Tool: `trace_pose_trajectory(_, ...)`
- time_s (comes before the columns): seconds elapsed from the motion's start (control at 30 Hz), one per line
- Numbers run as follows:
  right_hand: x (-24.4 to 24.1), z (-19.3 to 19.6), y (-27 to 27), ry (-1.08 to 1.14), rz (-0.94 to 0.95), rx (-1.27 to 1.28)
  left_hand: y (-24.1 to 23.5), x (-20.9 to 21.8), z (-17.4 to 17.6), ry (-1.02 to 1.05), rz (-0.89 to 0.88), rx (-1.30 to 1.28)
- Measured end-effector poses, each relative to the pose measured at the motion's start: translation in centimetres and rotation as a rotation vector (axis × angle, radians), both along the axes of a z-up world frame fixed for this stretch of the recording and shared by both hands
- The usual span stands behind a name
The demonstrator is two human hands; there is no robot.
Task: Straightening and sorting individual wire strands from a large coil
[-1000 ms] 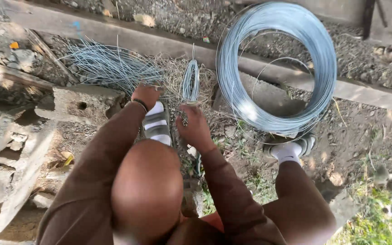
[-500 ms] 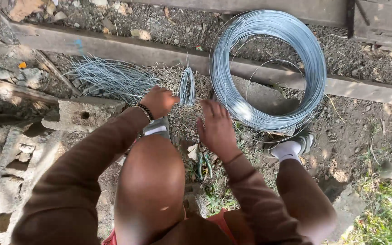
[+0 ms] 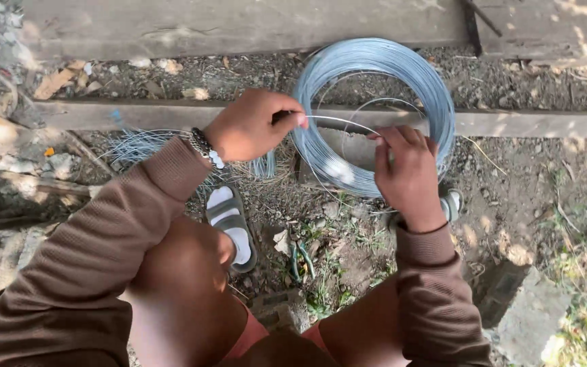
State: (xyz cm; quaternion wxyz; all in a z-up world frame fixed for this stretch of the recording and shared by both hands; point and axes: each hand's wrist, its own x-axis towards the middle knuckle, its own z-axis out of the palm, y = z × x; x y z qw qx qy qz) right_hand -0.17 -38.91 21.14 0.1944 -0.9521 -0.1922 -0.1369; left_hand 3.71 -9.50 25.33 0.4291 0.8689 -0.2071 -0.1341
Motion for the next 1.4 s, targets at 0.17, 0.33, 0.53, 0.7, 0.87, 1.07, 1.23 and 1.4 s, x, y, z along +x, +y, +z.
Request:
trace_pose_trajectory(0.17, -0.9, -0.6, 0.5, -0.102, 0.055, 0.015, -4.2, 0.7, -2.8, 0.132, -0.14, -0.169)
trace_pose_trajectory(0.33, -1.4, -0.2, 0.8, -0.171, 0.022, 0.014, -6.2, 1.2, -3.8, 0.424, -0.138, -0.415)
trace_pose_trajectory(0.53, -2.0, 1.5, 1.7, -0.198, -0.001, 0.07, -6.7, 1.2, -2.5, 0.453, -0.099, -0.387)
trace_pose_trajectory(0.7, -2.0, 1.3, 1.3, -0.206, -0.039, 0.047, -7.4, 1.1, -2.8, 0.376, -0.103, -0.377)
trace_pose_trajectory(0.87, -2.1, 1.0, 1.4, -0.275, -0.039, 0.016, -7.9, 1.0, -3.0, 0.394, -0.096, -0.4)
trace_pose_trajectory(1.07, -1.9, 0.4, 1.3, -0.311, -0.086, 0.0, -8.4, 0.8, -2.4, 0.394, -0.088, -0.411)
trace_pose_trajectory(1.23, -1.9, 0.3, 1.2, -0.302, -0.082, 0.009, -8.4, 0.9, -3.0, 0.389, -0.086, -0.444)
trace_pose_trajectory(1.4, -2.0, 0.1, 1.1, -0.293, -0.095, 0.031, -8.5, 1.0, -3.6, 0.367, -0.113, -0.476)
